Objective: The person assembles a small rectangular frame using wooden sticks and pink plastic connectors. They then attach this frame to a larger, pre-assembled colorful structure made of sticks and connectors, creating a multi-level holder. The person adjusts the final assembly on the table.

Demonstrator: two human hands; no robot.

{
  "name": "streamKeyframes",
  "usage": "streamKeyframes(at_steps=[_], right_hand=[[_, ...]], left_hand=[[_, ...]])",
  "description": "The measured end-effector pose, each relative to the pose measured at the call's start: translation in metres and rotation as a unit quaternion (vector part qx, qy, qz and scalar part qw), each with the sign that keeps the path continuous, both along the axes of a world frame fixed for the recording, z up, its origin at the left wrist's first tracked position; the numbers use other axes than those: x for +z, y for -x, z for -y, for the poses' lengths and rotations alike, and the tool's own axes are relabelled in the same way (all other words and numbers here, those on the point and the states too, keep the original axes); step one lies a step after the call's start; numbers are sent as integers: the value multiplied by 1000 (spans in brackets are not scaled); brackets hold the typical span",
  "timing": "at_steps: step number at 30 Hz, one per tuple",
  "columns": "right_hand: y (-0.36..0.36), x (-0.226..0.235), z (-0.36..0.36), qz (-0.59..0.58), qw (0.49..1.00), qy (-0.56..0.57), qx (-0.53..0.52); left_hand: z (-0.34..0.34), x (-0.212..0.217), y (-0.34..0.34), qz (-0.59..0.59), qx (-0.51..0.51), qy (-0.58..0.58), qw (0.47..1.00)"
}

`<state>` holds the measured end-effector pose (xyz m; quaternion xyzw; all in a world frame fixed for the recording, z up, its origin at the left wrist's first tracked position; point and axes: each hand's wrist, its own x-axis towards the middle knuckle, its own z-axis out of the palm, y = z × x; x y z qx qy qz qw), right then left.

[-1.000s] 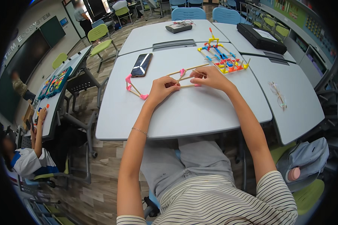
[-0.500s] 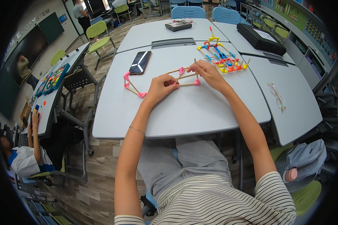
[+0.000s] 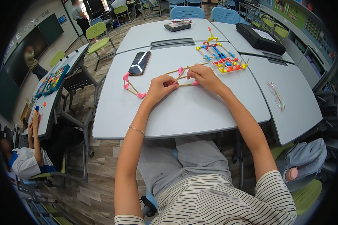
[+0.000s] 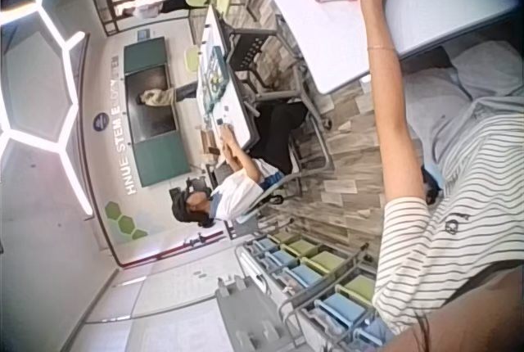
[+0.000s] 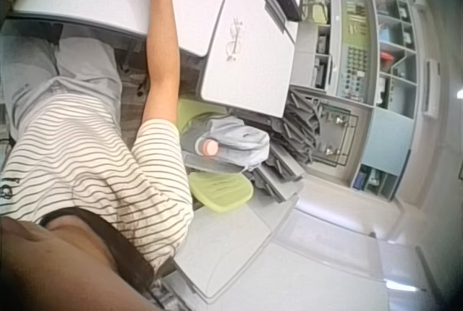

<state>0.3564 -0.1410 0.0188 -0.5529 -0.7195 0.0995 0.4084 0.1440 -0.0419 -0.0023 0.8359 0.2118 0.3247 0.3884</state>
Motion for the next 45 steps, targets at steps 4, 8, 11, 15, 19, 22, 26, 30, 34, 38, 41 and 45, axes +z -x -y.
streamKeyframes(at_steps=[4,8,11,15,19,22,26,30,34,38,41,45], right_hand=[[0,-1,0,30,999,-21,15],[-1,-1,1,21,1000,-13,17],[-1,-2,1,-7,1000,12,18],[3,1,2,-27,999,26,17],[3,-2,0,-33,999,39,14],[0,-5,-4,-36,997,63,15],[0,-2,-4,-39,996,83,22],[0,-4,-6,-50,994,92,15],[2,-4,0,-82,993,88,13],[1,-4,0,-78,994,81,15],[3,-1,0,-72,994,85,15],[-1,-6,-3,-81,992,91,25]], left_hand=[[-1,-3,-1,14,-3,27,1000],[-3,-4,-1,11,-9,18,1000],[-2,-1,-2,-3,-4,9,1000],[-3,-3,0,3,0,-8,1000],[-3,-3,0,5,-3,-13,1000],[-3,-3,-1,11,-6,-19,1000],[-5,-5,0,17,-8,-27,999],[-3,-5,-1,27,-4,-26,999],[-2,-5,-2,25,3,-56,998],[-2,-5,-2,23,0,-64,998],[-2,-5,-1,28,-3,-66,997],[-1,-6,-1,29,-10,-62,998]])
